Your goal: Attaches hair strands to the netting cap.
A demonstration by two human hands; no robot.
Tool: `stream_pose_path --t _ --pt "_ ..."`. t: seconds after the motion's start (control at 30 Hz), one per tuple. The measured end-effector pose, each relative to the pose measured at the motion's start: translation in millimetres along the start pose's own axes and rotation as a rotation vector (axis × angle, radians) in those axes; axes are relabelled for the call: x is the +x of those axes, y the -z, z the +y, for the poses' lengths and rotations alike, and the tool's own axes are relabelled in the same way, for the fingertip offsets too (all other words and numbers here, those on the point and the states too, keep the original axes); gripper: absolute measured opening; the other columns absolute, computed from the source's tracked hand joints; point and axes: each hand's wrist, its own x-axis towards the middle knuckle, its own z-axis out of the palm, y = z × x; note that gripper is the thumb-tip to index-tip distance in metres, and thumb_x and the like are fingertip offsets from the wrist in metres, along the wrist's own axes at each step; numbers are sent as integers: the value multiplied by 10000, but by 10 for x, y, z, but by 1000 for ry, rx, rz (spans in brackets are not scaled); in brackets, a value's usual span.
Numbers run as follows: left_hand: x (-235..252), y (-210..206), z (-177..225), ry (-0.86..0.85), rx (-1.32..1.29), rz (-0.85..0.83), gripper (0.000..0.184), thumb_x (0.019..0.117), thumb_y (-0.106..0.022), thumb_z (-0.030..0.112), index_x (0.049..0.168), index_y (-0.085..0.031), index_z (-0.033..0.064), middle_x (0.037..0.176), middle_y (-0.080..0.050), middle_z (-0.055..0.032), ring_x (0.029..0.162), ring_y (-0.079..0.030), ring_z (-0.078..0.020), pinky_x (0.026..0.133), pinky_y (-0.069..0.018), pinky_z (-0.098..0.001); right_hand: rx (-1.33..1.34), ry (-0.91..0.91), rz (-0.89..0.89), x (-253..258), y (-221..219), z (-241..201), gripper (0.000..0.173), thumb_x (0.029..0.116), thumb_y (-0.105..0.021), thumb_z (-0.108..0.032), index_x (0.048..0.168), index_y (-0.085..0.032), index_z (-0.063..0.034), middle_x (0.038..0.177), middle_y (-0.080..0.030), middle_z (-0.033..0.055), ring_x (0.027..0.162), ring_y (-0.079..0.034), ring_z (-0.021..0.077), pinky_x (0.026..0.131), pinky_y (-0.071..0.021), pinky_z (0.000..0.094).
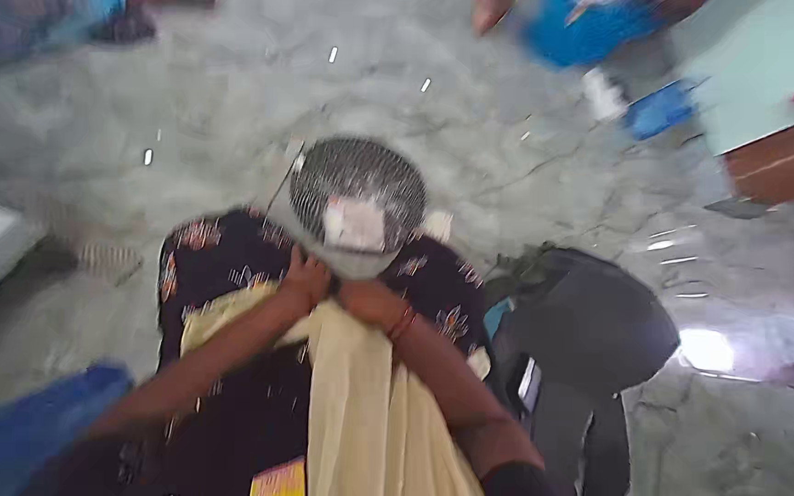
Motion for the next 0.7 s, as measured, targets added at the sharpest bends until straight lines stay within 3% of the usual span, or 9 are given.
stream_pose_path --t 0.07,0.17,0.3,0.4,0.47,0.5,0.57,0.63,0.7 --pt "30 -155 -22 -50 41 -13 471 1054 -540 109 1483 -481 -79 1573 -432 -292 1531 -274 -498 1190 -75 -779 -150 77 -10 36 -243 -89 312 1084 -426 -79 1245 -648 71 1212 -669 278 1200 -618 451 967 -482 624" --pt "88 -71 -78 -103 82 -5 554 1052 -560 172 1532 -415 -65 1613 -384 -272 1557 -235 -468 1202 -69 -762 -262 159 -59 87 -202 -68 243 1034 -525 -37 1218 -664 39 1184 -674 256 1134 -645 456 877 -506 638" --pt "91 -141 -136 -133 25 -21 555 1073 -505 158 1563 -365 -63 1648 -326 -271 1571 -206 -458 1210 -35 -747 -126 270 -154 127 310 222 331 1037 -596 -170 1328 -661 -27 1270 -674 219 1199 -635 397 1018 -470 615" --pt "167 -106 -160 -132 -9 -15 524 1087 -494 164 1544 -393 -71 1618 -372 -284 1555 -251 -466 1211 -55 -747 0 105 247 305 947 672 367 1073 -510 -156 1368 -608 39 1321 -640 283 1274 -593 439 1100 -410 619" --pt "217 -43 -144 -109 -27 -50 511 1077 -529 170 1517 -435 -72 1568 -439 -285 1520 -323 -463 1209 -84 -744 183 -198 611 594 1067 942 433 1086 -450 -196 1452 -527 22 1407 -602 250 1327 -576 371 1121 -430 532" --pt "237 13 -137 -98 -40 -86 508 1065 -555 176 1503 -459 -62 1547 -467 -279 1504 -354 -457 1209 -98 -741 230 -334 676 750 1007 1037 470 1085 -446 -223 1494 -480 7 1445 -574 241 1347 -560 367 1119 -434 529" --pt "257 202 -202 -123 -92 -173 514 1035 -628 198 1486 -508 -17 1514 -514 -257 1474 -408 -447 1205 -164 -732 178 -394 388 928 781 1155 521 1064 -511 -222 1452 -458 122 1408 -533 373 1328 -531 507 1090 -407 663" --pt "319 469 -382 -208 -176 -222 485 1067 -593 287 1471 -546 22 1413 -601 -254 1366 -532 -442 1148 -330 -684 88 -300 -15 1087 623 1265 436 1041 -605 -275 1292 -633 81 1258 -635 341 1212 -601 495 1005 -431 709" --pt "446 755 -574 -207 -343 -157 506 1056 -613 237 1474 -521 -33 1344 -624 -308 1287 -577 -490 1108 -386 -675 168 -320 10 1183 635 1374 399 1010 -637 -269 1270 -660 32 1224 -657 301 1152 -628 464 971 -464 690"
